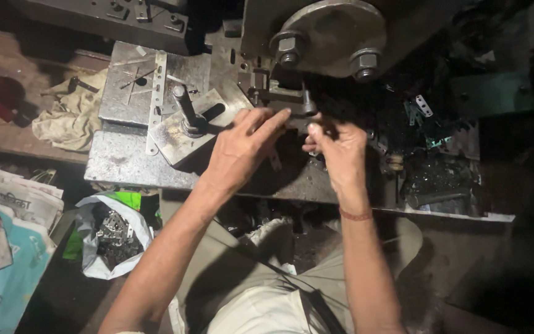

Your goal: The person operates a manual metal punching machine, repeatedly placing small metal strips under the punch, pulling the lever to create holes, and removing the processed pieces. The person works in a repetitive cycle, handling the metal strips one by one.

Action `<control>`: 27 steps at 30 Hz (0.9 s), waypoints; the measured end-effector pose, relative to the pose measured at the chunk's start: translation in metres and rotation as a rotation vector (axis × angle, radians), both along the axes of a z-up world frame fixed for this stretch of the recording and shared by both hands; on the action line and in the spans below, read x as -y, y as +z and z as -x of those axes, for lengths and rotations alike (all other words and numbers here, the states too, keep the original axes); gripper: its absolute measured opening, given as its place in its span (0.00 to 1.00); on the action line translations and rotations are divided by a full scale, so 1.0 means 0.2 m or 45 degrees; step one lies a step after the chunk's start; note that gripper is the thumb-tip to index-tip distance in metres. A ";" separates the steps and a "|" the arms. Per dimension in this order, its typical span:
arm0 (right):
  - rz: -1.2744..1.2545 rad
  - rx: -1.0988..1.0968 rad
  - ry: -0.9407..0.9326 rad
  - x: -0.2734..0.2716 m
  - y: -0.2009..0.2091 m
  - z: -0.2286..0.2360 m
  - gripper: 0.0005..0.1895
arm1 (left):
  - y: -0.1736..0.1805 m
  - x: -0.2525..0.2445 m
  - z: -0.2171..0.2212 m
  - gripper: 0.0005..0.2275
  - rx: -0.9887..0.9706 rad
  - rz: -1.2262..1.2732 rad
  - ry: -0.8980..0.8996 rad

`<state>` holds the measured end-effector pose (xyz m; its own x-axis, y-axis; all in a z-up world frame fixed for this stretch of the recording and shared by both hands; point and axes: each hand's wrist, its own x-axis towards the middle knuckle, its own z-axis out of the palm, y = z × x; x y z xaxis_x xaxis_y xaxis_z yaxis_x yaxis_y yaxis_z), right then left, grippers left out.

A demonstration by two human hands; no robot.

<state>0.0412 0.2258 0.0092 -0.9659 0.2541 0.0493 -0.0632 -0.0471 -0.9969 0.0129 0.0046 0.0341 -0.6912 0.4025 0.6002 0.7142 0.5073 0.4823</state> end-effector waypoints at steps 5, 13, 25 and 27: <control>-0.001 -0.077 -0.246 -0.03 -0.07 0.17 0.06 | -0.01 0.04 0.05 0.18 -0.239 0.000 0.233; 0.054 -0.135 -0.274 -0.05 -0.18 0.31 0.14 | -0.04 0.02 0.10 0.21 -0.267 0.223 0.275; -1.356 -0.551 -0.304 -0.03 -0.07 0.25 0.09 | -0.06 -0.02 0.13 0.25 -0.215 0.298 0.339; -1.351 -0.556 -0.327 -0.02 -0.08 0.24 0.09 | -0.06 -0.01 0.12 0.24 -0.278 0.261 0.322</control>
<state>-0.0075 0.2290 -0.0063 -0.7412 0.0718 0.6674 -0.2958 0.8576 -0.4208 -0.0120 0.0066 0.0213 -0.6488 0.3628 0.6690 0.6291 0.7502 0.2033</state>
